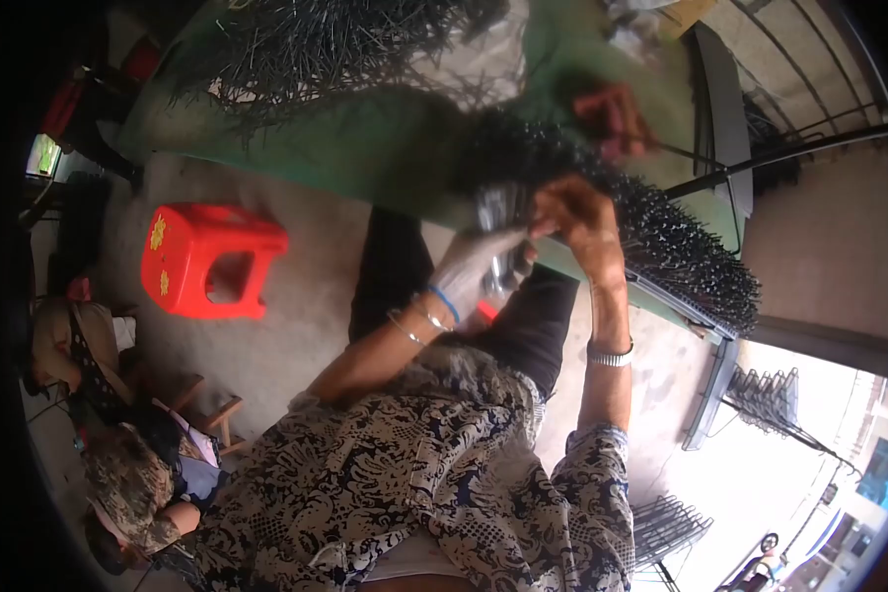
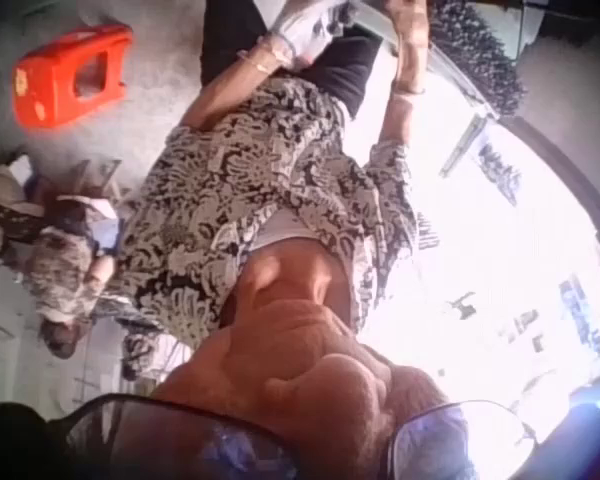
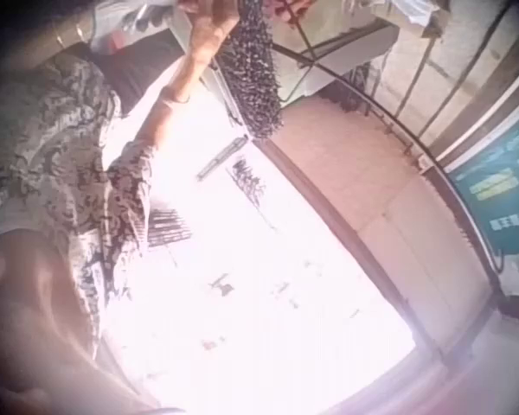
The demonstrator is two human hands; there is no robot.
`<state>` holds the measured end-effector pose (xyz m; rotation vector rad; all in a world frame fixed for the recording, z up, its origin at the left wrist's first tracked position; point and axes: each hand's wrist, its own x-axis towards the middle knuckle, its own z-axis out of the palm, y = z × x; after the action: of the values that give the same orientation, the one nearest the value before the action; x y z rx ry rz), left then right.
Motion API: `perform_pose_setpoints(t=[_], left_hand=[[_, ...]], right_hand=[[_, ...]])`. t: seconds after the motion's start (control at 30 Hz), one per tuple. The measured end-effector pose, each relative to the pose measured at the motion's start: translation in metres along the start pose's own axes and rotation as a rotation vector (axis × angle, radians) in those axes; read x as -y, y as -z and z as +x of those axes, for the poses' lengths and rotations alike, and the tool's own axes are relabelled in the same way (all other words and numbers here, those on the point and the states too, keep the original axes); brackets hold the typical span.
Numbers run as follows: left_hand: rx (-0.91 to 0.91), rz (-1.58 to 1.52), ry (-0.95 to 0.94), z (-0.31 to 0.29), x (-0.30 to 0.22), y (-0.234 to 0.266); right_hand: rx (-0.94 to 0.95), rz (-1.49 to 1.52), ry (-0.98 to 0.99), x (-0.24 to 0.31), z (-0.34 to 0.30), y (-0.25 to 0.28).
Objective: Manual assembly of synthetic needles into a wire frame to create artificial tree branches.
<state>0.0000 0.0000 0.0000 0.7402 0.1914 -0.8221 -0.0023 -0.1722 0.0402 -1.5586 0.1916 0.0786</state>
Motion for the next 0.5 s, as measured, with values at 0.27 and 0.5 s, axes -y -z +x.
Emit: perform_pose_setpoints(t=[0.27,0.5], left_hand=[[-0.183,0.109,-0.012,-0.003,0.0031,-0.0044],[-0.188,0.29,0.026,0.0034,0.0008,-0.0031]], right_hand=[[-0.013,-0.142,0.025,0.0009,-0.0027,-0.005],[-0.062,-0.303,0.165,-0.0046,-0.002,-0.0054]])
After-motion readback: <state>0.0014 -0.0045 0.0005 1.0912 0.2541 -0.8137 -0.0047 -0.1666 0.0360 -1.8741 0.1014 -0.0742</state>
